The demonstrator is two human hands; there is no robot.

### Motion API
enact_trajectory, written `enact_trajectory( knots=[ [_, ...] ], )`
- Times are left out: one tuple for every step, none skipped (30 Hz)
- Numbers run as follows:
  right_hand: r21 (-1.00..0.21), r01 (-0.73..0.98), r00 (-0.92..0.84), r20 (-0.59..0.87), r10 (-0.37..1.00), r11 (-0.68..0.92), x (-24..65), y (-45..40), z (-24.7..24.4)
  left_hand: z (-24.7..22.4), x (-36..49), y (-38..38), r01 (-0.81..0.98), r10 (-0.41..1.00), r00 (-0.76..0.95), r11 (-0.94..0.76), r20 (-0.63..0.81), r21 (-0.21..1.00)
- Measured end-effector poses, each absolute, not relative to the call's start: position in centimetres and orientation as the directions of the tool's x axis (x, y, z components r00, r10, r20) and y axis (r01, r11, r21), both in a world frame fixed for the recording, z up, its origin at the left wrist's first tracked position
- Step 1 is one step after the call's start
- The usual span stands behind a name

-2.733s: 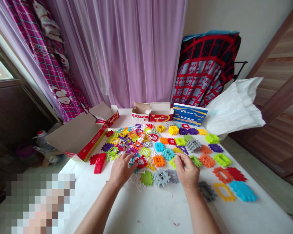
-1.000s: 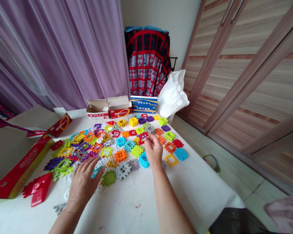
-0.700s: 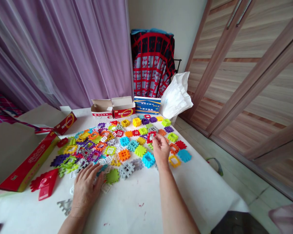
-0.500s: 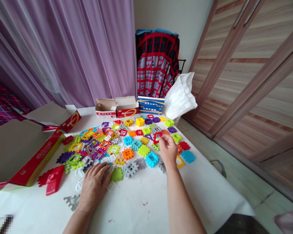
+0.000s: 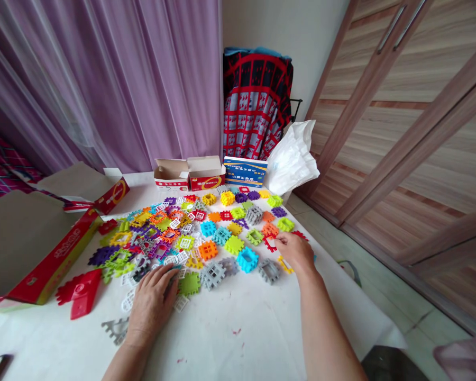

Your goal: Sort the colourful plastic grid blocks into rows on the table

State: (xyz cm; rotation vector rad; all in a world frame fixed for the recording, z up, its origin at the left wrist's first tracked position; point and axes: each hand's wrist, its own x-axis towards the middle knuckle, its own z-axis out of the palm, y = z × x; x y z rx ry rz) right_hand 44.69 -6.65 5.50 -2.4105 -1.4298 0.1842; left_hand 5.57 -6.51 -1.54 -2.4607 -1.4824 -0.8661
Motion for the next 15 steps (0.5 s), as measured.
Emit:
enact_trajectory(
  knots=[
    [-0.307, 0.84, 0.477, 0.027, 0.879, -0.447, 44.58, -6.7, 5.67, -1.57, 5.54, -6.51, 0.847, 0.766, 0.35, -0.504, 0.539, 0.167],
    [-0.275, 0.848, 0.472, 0.006, 0.882, -0.452, 44.45, -6.73, 5.81, -1.6, 5.5, -6.49, 0.847, 0.768, 0.352, -0.505, 0.536, 0.167],
    [-0.25, 0.853, 0.472, -0.008, 0.882, -0.459, 44.32, -6.73, 5.9, -1.65, 5.46, -6.47, 0.847, 0.768, 0.354, -0.505, 0.534, 0.166],
    [-0.229, 0.854, 0.475, -0.02, 0.88, -0.466, 44.19, -6.71, 5.95, -1.7, 5.41, -6.44, 0.846, 0.768, 0.356, -0.507, 0.532, 0.166],
    [-0.214, 0.856, 0.476, -0.031, 0.879, -0.471, 44.08, -6.68, 5.94, -1.75, 5.38, -6.43, 0.846, 0.769, 0.359, -0.508, 0.53, 0.165],
    [-0.206, 0.858, 0.473, -0.04, 0.88, -0.47, 43.99, -6.65, 5.89, -1.78, 5.35, -6.42, 0.845, 0.769, 0.361, -0.509, 0.527, 0.163],
    [-0.201, 0.863, 0.463, -0.048, 0.885, -0.463, 43.93, -6.63, 5.79, -1.79, 5.34, -6.42, 0.845, 0.768, 0.363, -0.51, 0.527, 0.161],
    [-0.197, 0.87, 0.451, -0.057, 0.891, -0.453, 43.9, -6.63, 5.68, -1.78, 5.34, -6.43, 0.846, 0.767, 0.362, -0.509, 0.529, 0.159],
    [-0.191, 0.875, 0.44, -0.067, 0.896, -0.444, 43.91, -6.66, 5.56, -1.75, 5.36, -6.45, 0.847, 0.767, 0.361, -0.508, 0.531, 0.158],
    [-0.184, 0.88, 0.431, -0.076, 0.899, -0.437, 43.94, -6.72, 5.47, -1.71, 5.38, -6.48, 0.848, 0.769, 0.358, -0.505, 0.53, 0.16],
    [-0.175, 0.883, 0.428, -0.082, 0.9, -0.436, 43.98, -6.81, 5.43, -1.66, 5.4, -6.5, 0.849, 0.771, 0.354, -0.502, 0.529, 0.163],
    [-0.165, 0.883, 0.431, -0.084, 0.898, -0.44, 44.01, -6.9, 5.47, -1.61, 5.41, -6.51, 0.85, 0.774, 0.351, -0.5, 0.527, 0.167],
    [-0.156, 0.881, 0.439, -0.08, 0.895, -0.446, 44.02, -6.95, 5.61, -1.58, 5.42, -6.52, 0.849, 0.775, 0.35, -0.5, 0.525, 0.171],
    [-0.149, 0.879, 0.447, -0.068, 0.892, -0.452, 43.98, -6.93, 5.85, -1.57, 5.42, -6.51, 0.848, 0.776, 0.351, -0.501, 0.525, 0.174],
    [-0.145, 0.882, 0.447, -0.046, 0.893, -0.449, 43.86, -6.77, 6.18, -1.58, 5.4, -6.49, 0.847, 0.774, 0.349, -0.502, 0.529, 0.176]
  ],
)
